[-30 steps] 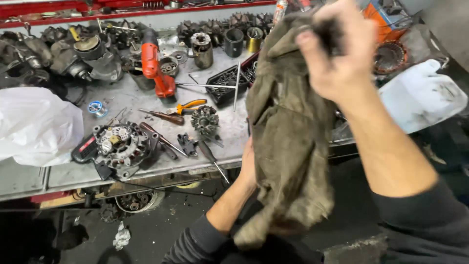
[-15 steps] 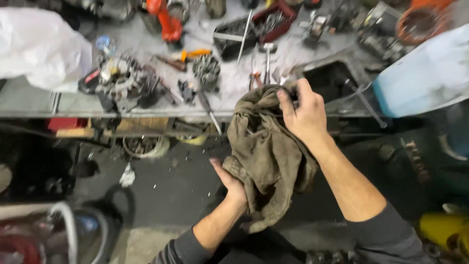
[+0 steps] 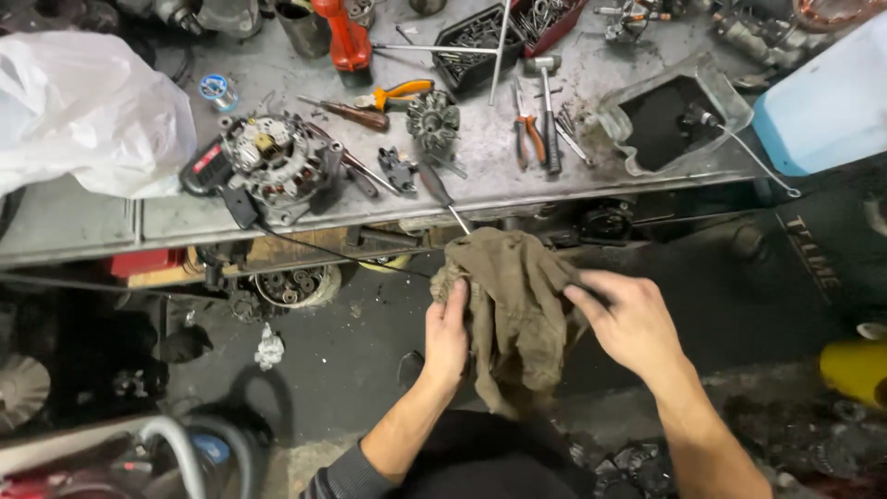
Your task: The person pours a cleaning liquid from a white plastic jug into a metal tray and submerges a black mechanical part. They scrub the part with a wire brush and then wipe it dry with a cloth.
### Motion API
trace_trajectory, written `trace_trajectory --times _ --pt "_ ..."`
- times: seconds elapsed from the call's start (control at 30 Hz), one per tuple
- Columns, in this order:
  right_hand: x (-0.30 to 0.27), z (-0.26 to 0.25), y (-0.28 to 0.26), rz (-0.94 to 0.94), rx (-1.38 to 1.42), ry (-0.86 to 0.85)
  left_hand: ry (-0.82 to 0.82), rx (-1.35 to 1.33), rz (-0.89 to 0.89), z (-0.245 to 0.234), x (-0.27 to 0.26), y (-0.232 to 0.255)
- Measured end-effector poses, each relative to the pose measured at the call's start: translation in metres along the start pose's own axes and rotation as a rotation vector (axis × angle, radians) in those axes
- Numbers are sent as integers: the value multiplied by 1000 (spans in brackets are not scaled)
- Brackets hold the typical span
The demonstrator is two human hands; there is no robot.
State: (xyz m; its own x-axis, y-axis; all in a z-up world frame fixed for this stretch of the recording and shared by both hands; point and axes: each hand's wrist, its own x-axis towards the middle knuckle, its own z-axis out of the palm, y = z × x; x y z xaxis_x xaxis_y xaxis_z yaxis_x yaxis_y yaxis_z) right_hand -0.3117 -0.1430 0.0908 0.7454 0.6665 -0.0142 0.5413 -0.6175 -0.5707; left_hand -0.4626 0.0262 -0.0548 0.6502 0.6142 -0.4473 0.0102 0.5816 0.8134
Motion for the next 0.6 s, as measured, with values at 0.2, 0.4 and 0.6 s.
trace_trajectory --times 0.2,0.4,0.6 --pt "-39 20 -24 290 28 298 54 93 45 -67 19 52" --pt "-66 30 -33 667 -249 7 -199 152 263 -99 31 62" --pt "-55 68 -79 -144 442 -6 -605 395 391 -92 27 74"
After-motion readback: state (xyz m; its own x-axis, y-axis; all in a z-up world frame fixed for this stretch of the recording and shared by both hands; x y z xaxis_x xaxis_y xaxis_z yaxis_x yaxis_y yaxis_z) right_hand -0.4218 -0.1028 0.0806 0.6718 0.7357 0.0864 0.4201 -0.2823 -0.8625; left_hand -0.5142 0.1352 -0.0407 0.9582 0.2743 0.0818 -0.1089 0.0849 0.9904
